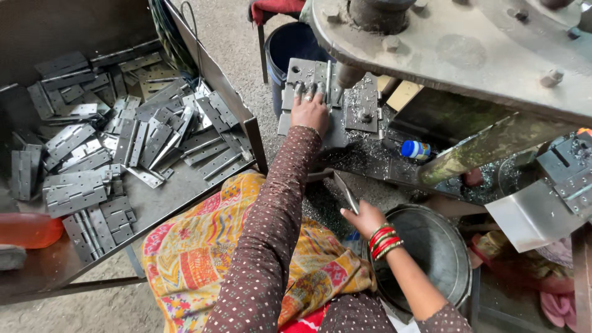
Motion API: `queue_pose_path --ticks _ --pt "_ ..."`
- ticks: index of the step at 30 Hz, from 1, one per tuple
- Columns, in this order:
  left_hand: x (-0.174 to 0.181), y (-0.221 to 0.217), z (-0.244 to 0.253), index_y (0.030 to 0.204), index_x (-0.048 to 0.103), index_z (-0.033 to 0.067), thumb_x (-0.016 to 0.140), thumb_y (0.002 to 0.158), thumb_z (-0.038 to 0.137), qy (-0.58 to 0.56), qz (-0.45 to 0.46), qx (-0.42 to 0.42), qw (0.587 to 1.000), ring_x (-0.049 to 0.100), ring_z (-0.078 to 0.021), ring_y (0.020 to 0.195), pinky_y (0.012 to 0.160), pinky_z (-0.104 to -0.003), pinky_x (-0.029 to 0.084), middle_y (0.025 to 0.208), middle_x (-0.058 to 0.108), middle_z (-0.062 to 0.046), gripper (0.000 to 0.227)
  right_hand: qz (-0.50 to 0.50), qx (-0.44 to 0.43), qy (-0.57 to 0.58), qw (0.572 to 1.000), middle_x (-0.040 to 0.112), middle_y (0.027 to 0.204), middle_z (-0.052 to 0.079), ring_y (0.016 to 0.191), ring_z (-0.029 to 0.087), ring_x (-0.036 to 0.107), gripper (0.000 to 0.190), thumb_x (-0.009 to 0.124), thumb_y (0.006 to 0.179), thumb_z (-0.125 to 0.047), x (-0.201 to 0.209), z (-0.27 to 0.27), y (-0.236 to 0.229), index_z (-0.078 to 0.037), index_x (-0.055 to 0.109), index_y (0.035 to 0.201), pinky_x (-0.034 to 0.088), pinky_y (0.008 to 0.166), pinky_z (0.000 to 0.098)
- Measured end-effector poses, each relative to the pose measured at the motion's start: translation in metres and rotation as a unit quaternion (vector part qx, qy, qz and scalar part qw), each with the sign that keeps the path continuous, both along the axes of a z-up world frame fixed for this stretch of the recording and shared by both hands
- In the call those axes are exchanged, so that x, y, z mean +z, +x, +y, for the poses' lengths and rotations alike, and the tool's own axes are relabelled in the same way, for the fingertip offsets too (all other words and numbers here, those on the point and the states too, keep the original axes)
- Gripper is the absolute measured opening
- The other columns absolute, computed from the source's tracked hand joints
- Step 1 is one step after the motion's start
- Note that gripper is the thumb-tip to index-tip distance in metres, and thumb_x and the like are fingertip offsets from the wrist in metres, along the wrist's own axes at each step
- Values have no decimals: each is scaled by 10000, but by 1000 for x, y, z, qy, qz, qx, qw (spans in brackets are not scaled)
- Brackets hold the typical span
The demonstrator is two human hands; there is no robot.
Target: The person sits on the floor and repeatedly picks up metal hinge pieces from a bin, places them into a punching machine, and operates the lever to punch holes. The person handles each piece one at a time and returns the finished pieces to the bin.
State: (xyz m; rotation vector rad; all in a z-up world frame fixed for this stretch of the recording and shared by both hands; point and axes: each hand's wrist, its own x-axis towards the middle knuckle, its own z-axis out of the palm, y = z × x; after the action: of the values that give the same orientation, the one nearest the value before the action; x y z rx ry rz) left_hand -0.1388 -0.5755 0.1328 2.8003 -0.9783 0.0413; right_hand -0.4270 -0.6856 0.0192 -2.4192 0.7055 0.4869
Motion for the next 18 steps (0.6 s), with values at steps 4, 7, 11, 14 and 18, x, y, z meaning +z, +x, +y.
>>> queue_pose_path --ticks 4,7,11,14,18 --pt "-2 5 -5 1030 763 83 512 993 150 -13 -6 2 1000 547 -270 1314 1190 -574 272 1423 576 -84 263 -23 28 -30 999 697 716 211 680 382 701 608 676 850 -597 18 -4 6 9 642 883 548 677 487" --pt "-9 6 -6 1045 754 84 512 973 157 -33 -34 2 999 532 -284 1319 1162 -585 278 1425 566 -93 263 -27 2 -17 999 704 707 207 659 371 709 562 664 848 -583 2 1 -2 -22 661 885 555 655 483" --pt "-14 7 -8 1111 739 82 491 1011 157 -40 -33 8 999 527 -291 1356 1186 -572 289 1450 567 -94 278 -22 -36 4 999 718 723 201 648 380 725 499 604 910 -539 -56 11 -14 -40 628 907 565 623 500" --pt "-13 9 -12 1083 742 97 497 969 141 7 -41 -3 999 515 -285 1348 1167 -591 274 1457 551 -89 274 -116 -55 -96 987 724 794 204 719 427 704 439 625 916 -506 -110 22 -13 -68 640 940 544 637 520" --pt "-7 9 -9 1068 744 101 498 968 149 -17 -38 -3 999 542 -286 1319 1157 -574 298 1421 573 -88 270 -151 -57 -80 984 717 801 225 751 450 692 452 639 919 -508 -130 29 -13 -57 636 953 538 634 527"
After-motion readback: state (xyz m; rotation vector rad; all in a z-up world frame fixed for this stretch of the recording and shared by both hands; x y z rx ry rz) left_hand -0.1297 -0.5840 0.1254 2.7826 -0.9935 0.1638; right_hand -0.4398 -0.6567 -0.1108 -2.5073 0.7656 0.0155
